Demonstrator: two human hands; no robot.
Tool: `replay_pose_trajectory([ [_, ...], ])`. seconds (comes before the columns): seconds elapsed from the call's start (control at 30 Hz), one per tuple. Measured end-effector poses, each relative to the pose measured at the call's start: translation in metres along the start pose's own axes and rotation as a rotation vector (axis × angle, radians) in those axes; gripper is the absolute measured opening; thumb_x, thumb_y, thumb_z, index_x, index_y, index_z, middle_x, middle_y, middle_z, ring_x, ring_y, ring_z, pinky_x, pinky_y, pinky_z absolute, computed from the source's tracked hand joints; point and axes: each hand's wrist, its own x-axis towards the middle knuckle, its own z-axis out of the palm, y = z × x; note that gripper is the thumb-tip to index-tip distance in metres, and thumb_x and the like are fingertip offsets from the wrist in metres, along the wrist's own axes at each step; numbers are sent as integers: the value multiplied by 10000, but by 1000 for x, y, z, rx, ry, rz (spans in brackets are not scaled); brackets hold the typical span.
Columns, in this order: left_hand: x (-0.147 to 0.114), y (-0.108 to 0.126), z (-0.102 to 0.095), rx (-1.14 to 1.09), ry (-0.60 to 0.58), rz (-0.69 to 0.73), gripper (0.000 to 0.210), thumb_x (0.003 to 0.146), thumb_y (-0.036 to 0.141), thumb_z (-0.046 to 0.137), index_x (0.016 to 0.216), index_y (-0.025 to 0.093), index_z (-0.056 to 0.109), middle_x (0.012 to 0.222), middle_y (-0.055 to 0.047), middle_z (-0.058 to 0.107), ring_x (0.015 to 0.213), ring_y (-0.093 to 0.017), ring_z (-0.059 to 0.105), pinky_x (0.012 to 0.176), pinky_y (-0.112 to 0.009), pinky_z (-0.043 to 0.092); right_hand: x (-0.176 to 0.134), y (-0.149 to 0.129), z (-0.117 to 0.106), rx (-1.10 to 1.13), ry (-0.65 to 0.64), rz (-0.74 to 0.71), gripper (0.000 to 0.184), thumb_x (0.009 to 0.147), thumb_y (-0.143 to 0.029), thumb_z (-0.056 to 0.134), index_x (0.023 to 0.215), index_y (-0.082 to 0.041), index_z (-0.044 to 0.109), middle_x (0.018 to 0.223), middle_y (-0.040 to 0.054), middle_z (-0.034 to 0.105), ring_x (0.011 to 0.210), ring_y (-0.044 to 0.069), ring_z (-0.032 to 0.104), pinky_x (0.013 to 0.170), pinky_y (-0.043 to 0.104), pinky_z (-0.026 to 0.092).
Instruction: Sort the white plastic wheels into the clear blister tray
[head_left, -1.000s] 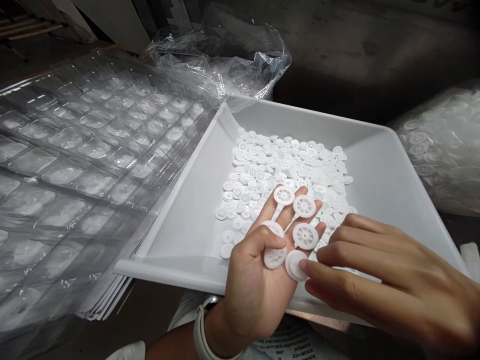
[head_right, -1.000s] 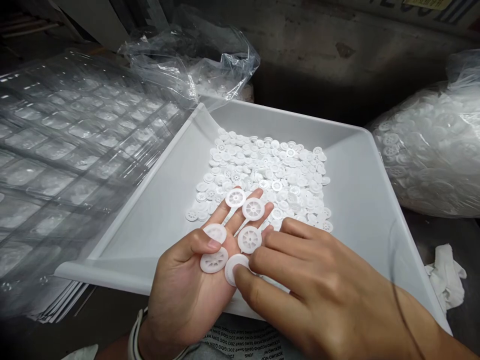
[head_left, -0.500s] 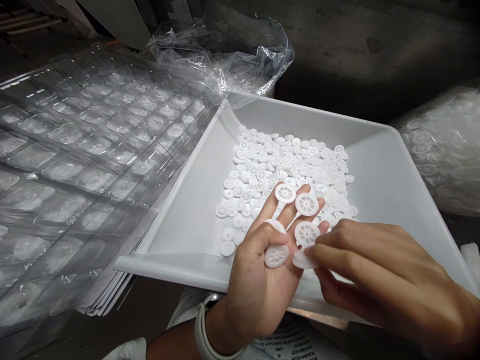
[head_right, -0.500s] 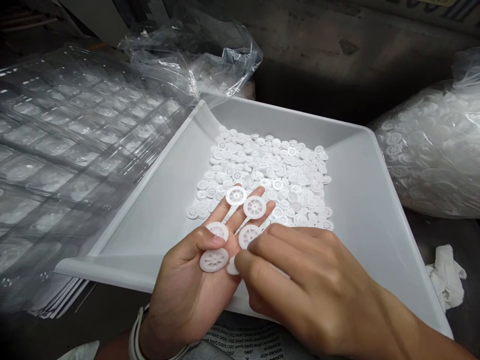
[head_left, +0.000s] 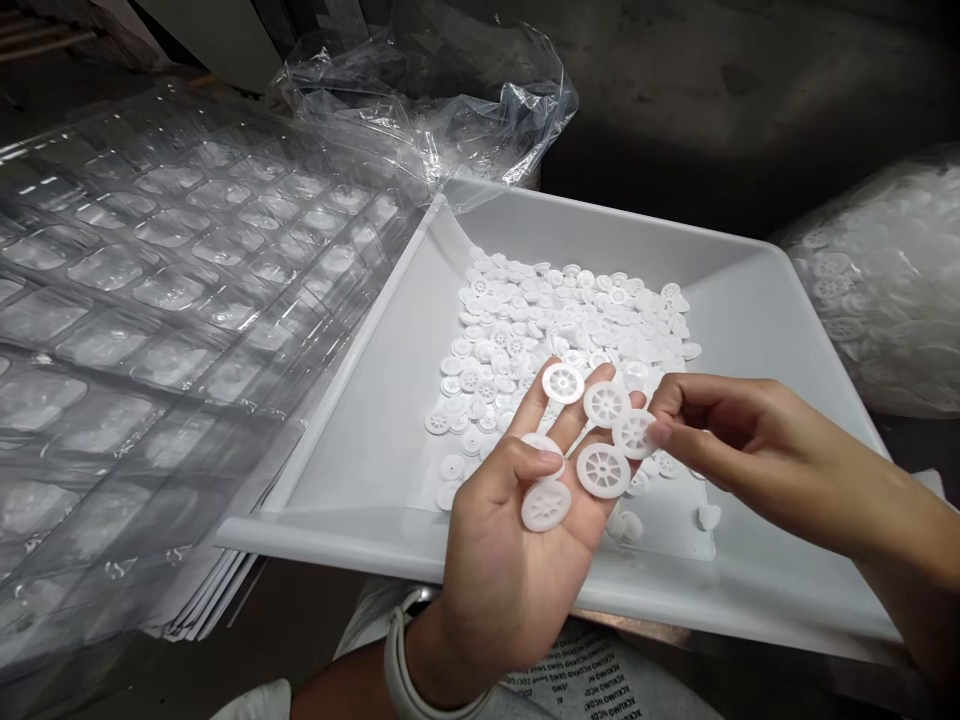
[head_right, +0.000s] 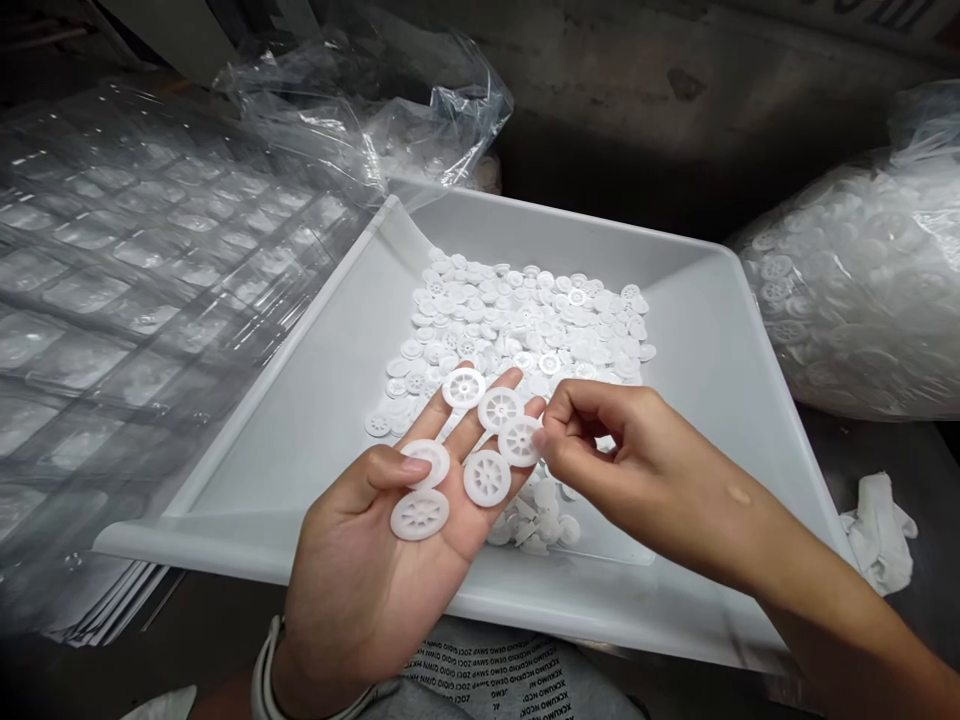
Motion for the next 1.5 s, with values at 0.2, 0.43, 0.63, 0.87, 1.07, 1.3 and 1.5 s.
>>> replay_pose_trajectory([
  [0.2, 0, 0, 2, -21, 23, 5, 753, 779, 50, 474, 1509, 167, 325, 1405, -133, 645, 1301, -295, 603, 1106, -458, 497, -7, -2, -4, -179, 105, -273, 174, 956, -287, 640, 833, -216, 539, 705, -54, 461, 597, 64, 404, 493, 149, 356],
  [0.43, 1, 1, 0, -4, 42, -29, 767, 789, 70, 493, 1525, 186, 314, 1397, -113, 654, 1313, -287, 592, 1105, -419, 500, -19, -2, 4, -917, 139, -845, 278, 976, -63, 504, 1227, -138, 597, 913, 62, 556, 704, 147, 452, 523, 309, 345],
  [0.63, 1, 1, 2, 4, 58, -17, 716, 794, 68, 478, 1491, 189, 369, 1445, -135, 608, 1342, -300, 564, 1121, -450, 487, -16, -2, 7, -450, 214, -736, 181, 931, -102, 596, 1080, -193, 645, 928, 47, 594, 775, 148, 580, 603, 285, 489],
  [0.87, 1, -1, 4, -47, 89, 33, 768, 786, 60, 487, 1514, 190, 281, 1443, -197, 584, 1302, -325, 598, 1069, -468, 532, 10, 3, -2, 568, 161, -116, 93, 776, -152, 475, 834, -216, 509, 858, 35, 570, 733, 129, 562, 540, 203, 462],
  [1.07, 3, 1, 6, -38, 115, 44, 746, 793, 74, 481, 1505, 201, 296, 1394, -185, 625, 1278, -302, 622, 1064, -464, 536, 6, 8, -2, 256, 141, -117, 254, 792, -160, 759, 986, -275, 642, 886, -18, 563, 720, 96, 476, 589, 173, 437],
  [1.3, 2, 1, 3, 2, 129, 5, 761, 775, 92, 509, 1502, 253, 351, 1430, -109, 619, 1328, -290, 583, 1114, -493, 490, 1, 4, 2, -264, 163, -388, 285, 856, -298, 759, 1098, -226, 625, 931, 5, 623, 672, 93, 496, 557, 213, 459],
  [1.5, 0, 2, 0, -10, 26, -49, 689, 806, 129, 515, 1482, 223, 420, 1354, -102, 682, 1311, -287, 598, 1155, -477, 436, -1, -1, 4, -341, 111, -489, 224, 892, -287, 727, 1088, -224, 639, 902, -10, 598, 711, 93, 514, 576, 211, 441],
])
